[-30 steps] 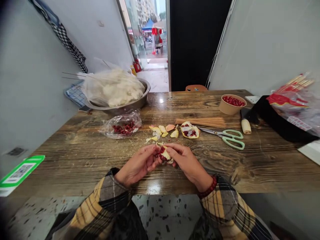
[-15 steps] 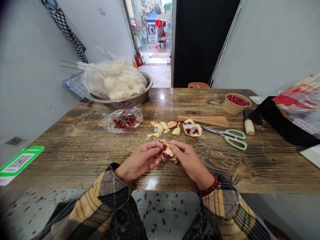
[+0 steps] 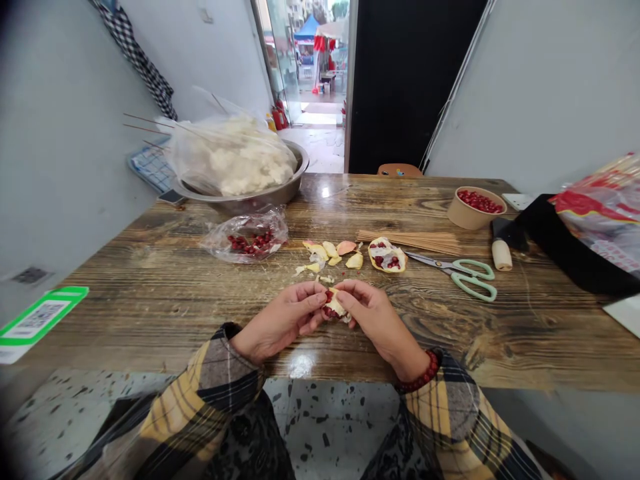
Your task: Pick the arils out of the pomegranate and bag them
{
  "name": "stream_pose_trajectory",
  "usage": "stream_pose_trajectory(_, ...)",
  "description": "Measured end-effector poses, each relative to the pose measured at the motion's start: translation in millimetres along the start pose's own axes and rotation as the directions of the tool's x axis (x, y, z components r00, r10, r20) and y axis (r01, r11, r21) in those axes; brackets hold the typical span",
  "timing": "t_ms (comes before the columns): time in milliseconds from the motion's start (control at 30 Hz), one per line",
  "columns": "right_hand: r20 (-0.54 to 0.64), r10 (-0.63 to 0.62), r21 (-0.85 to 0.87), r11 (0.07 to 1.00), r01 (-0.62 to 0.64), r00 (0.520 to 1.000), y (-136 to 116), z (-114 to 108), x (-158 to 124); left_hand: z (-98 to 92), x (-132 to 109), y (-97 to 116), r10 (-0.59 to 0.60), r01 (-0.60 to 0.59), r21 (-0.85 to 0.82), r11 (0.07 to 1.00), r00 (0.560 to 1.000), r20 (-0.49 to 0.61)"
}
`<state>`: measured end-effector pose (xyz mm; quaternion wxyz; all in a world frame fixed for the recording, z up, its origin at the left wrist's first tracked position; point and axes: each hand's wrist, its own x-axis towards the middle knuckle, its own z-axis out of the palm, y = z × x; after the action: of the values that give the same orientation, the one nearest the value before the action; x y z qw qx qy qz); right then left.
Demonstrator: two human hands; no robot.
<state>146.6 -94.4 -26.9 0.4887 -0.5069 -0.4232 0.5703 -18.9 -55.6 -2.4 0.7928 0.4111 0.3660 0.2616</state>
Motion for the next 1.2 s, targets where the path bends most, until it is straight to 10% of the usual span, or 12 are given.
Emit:
stream_pose_trajectory(567, 0.021, -0.065, -0.108, 0.992, 0.067, 0.998, 2.8, -0.8, -1.0, 0.7, 0.9, -0.8, 0.029, -0.029, -0.031, 0.999, 1.000, 0.011)
stream_pose_trajectory(833, 0.030, 0.053, 0.258, 0.964, -0.059, 0.998, -2.6, 0.4, -0.6, -0.4, 0.4, 3.7, 0.050, -0.040, -0.121, 0.992, 0.996, 0.074)
stream_pose_trajectory(1200, -0.014, 0.039, 0.259, 0.965, -0.034, 0.999, -2.0, 2.6, -0.6, 0.2, -0.5, 0.6, 0.018, -0.018, -0.008, 1.000, 0.999, 0.031)
